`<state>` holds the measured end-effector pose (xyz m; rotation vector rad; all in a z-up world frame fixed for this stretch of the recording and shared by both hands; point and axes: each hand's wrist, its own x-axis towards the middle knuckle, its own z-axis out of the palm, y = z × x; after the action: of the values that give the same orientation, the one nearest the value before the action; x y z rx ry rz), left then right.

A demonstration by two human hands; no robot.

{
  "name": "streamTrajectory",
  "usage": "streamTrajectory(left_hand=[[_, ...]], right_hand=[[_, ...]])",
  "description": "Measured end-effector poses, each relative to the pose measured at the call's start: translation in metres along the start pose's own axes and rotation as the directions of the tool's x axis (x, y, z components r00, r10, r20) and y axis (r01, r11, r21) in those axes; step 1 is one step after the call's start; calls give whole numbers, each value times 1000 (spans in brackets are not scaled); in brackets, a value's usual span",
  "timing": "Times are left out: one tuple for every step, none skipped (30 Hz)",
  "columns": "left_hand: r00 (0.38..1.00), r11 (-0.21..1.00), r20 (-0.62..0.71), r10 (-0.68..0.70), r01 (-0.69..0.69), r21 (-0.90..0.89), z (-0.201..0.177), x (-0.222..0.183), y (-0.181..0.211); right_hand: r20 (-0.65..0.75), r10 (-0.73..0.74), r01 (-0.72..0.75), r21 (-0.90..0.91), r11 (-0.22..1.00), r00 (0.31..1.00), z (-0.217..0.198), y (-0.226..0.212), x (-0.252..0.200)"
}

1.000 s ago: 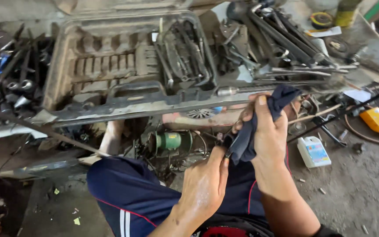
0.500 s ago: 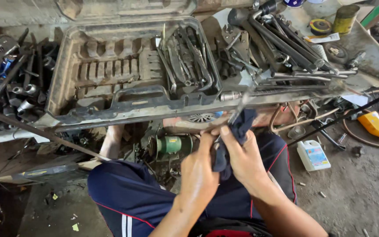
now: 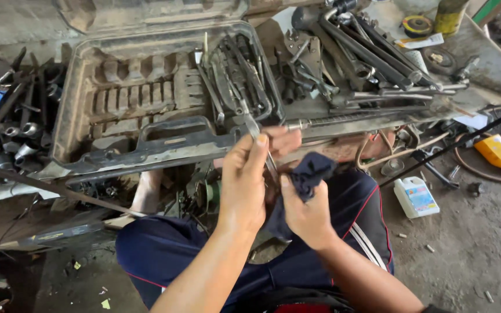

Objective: Organizing and cleaning various mechanical tools on a workbench.

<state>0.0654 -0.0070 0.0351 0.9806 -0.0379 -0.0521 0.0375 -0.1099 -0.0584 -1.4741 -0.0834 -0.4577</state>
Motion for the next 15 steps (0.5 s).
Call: streamTrajectory(left_hand=[[1000,998,0,-5,5,-62,5,3,0],[1000,992,0,-10,10,-123,10,5,0],[1000,992,3,-12,13,-122,11,11,1],[998,996,-65,-3,-3,-92,13,18,2],[991,998,-134,11,-19,-61,14,24,4],[991,998,-133,11,-19,-59,10,37,11],[982,995,-185,29,-45,-83,6,51,17],[970,992,-237,45,-72,-107,2,64,24],[970,992,-239,45,-72,-107,-9,87,27],[960,996,-281,12,-35,-78,-21,109,30],[946,999,-323,-20,5,-49,-33,131,33],[946,999,-324,-22,7,-48,-57,163,24],[921,996,-387,-37,65,59,-82,196,16],[892,979,-449,-43,128,161,-106,229,8],[893,977,-448,-45,132,166,-99,229,15]], right_hand=[[-103,-152,142,-95,985,983,10,-10,4],[-189,-307,268,-203,942,933,19,-19,8],[-192,-307,268,-204,942,932,12,-7,10],[-195,-380,317,-288,903,904,5,5,13],[-189,-451,362,-368,856,872,-2,18,15],[-191,-451,363,-367,857,872,-6,32,13],[-175,-408,347,-296,890,896,-10,46,10],[-156,-366,328,-224,918,918,-14,60,7],[-154,-365,327,-224,918,918,-21,82,-4],[-126,-289,232,-341,911,949,-29,104,-15],[-109,-206,136,-454,881,973,-36,126,-27],[-109,-203,133,-454,881,973,-39,134,-35],[-79,-113,63,-471,880,990,-41,143,-43],[-50,-21,-6,-490,872,999,-42,152,-50],[-55,-18,-11,-488,873,998,-47,162,-54]])
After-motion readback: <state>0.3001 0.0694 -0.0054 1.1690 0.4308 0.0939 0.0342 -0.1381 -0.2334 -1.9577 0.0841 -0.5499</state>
